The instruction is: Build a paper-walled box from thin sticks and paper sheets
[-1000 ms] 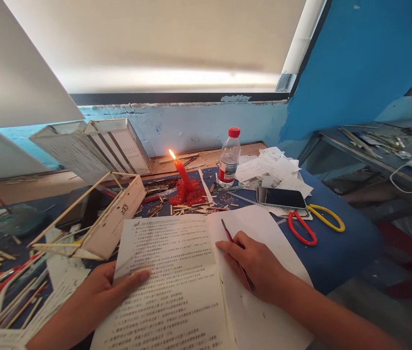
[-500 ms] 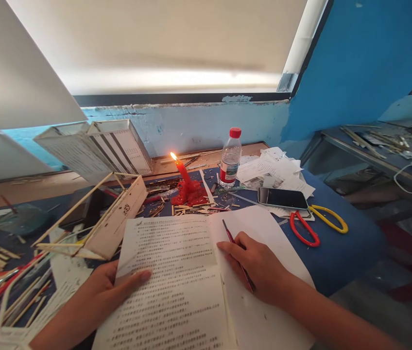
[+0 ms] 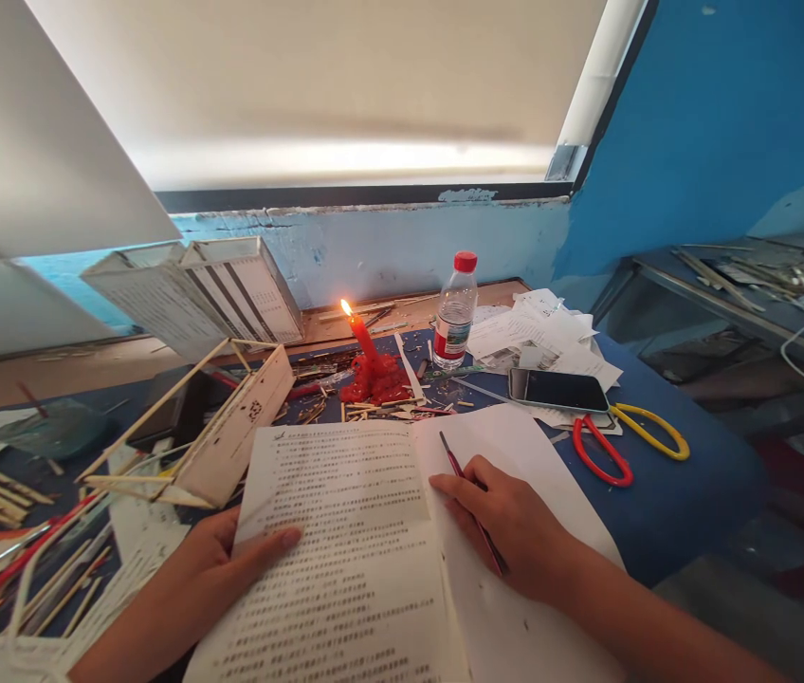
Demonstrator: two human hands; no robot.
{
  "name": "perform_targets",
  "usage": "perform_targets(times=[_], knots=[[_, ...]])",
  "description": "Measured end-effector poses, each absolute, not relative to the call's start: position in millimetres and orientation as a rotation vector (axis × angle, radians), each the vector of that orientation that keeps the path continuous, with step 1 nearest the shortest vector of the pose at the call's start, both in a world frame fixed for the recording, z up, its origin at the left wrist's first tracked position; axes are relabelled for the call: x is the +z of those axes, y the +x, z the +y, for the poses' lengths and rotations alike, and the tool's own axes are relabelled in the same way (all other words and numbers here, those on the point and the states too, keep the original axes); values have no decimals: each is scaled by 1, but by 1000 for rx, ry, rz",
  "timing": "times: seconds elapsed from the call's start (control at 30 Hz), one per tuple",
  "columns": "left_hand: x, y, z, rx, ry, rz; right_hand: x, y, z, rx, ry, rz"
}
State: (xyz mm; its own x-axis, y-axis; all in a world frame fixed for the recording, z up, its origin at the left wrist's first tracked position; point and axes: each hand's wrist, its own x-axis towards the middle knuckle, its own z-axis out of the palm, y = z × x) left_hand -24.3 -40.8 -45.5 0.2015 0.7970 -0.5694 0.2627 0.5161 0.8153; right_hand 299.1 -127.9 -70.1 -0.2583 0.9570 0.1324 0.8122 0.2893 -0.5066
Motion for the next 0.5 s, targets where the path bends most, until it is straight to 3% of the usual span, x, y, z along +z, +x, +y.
perform_targets(times=[0.37,0.5], knots=[[-48,-33,-39,406,968,1337,-65,297,-126,494,-1572,-2129],[-52,-35,-51,551,956,1347,-65,295,-125,497,-1604,-2126]])
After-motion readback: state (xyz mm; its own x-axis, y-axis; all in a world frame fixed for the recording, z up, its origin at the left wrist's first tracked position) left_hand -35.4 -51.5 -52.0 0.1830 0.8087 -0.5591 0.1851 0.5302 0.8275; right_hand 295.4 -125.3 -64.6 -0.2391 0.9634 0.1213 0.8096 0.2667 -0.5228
